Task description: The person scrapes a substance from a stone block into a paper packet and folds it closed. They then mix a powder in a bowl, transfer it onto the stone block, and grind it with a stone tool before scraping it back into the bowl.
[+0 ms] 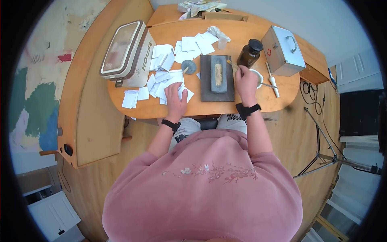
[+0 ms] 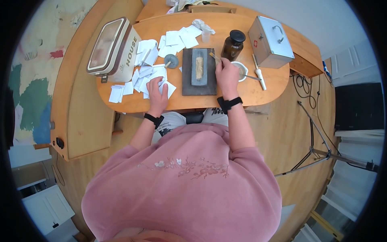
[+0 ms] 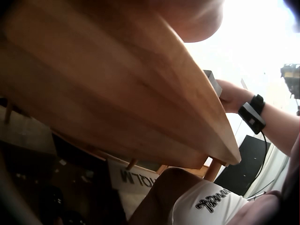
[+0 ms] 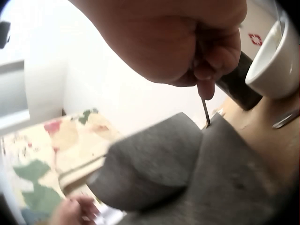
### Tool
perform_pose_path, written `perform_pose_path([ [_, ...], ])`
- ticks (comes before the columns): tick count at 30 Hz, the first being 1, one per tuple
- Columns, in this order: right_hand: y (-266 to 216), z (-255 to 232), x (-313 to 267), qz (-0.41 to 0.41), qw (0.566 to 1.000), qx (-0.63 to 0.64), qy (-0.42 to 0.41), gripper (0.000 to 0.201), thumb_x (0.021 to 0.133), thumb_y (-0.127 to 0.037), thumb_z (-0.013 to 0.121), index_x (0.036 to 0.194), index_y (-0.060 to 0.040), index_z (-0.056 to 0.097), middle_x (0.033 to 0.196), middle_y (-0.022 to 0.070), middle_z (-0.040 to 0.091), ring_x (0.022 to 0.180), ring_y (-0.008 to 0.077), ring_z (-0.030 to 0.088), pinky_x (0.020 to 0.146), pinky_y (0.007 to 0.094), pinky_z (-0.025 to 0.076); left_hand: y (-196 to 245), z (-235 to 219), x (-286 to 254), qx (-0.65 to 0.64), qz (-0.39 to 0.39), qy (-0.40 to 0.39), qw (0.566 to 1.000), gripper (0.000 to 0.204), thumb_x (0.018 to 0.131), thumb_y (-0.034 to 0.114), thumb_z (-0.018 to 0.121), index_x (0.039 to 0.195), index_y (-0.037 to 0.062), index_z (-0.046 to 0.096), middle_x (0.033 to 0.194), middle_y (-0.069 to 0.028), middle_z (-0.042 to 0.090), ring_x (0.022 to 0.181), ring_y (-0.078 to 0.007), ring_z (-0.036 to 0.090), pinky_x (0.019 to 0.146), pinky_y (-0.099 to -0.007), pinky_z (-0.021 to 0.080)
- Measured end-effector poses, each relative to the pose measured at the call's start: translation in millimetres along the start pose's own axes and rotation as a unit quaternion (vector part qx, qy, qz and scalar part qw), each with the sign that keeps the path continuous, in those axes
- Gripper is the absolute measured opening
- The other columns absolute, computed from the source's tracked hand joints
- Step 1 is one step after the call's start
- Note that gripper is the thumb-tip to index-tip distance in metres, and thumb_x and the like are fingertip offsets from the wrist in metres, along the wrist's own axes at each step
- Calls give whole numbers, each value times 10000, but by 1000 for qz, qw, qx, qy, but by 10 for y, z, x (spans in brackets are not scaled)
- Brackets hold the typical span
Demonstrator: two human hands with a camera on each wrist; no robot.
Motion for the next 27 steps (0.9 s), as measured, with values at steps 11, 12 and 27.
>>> perform_pose_path([
  [11,95,-196,-691,13,1000,2,-4,205,1068,-152,763,1024,-48,592,796,195,730,765,449,750,639,520,577,-12,31,-12,19,-7,-11,1000,355,1094,182,666,1383,-22,630,1298,-213,664,1230,-415,566,1119,-520,413],
  [12,112,-200,-746,23,999,18,-38,214,1059,-160,780,1032,-48,600,786,194,725,759,452,747,638,513,573,-18,35,-17,23,-5,-9,1000,354,1090,177,669,1381,-21,629,1297,-213,664,1230,-415,566,1117,-520,412],
  [27,955,-1055,-792,195,972,46,120,299,1086,-278,802,1020,11,756,701,64,653,615,168,552,615,328,482,-7,31,-7,32,-20,-10,999,347,1088,154,669,1383,-22,623,1310,-212,660,1231,-413,560,1111,-519,421],
])
Point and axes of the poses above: each hand's wrist, its own x-axis towards the middle knuckle, its own z-axis out of the palm, y = z × x, the point moved 6 cm from there along x, towards the middle knuckle
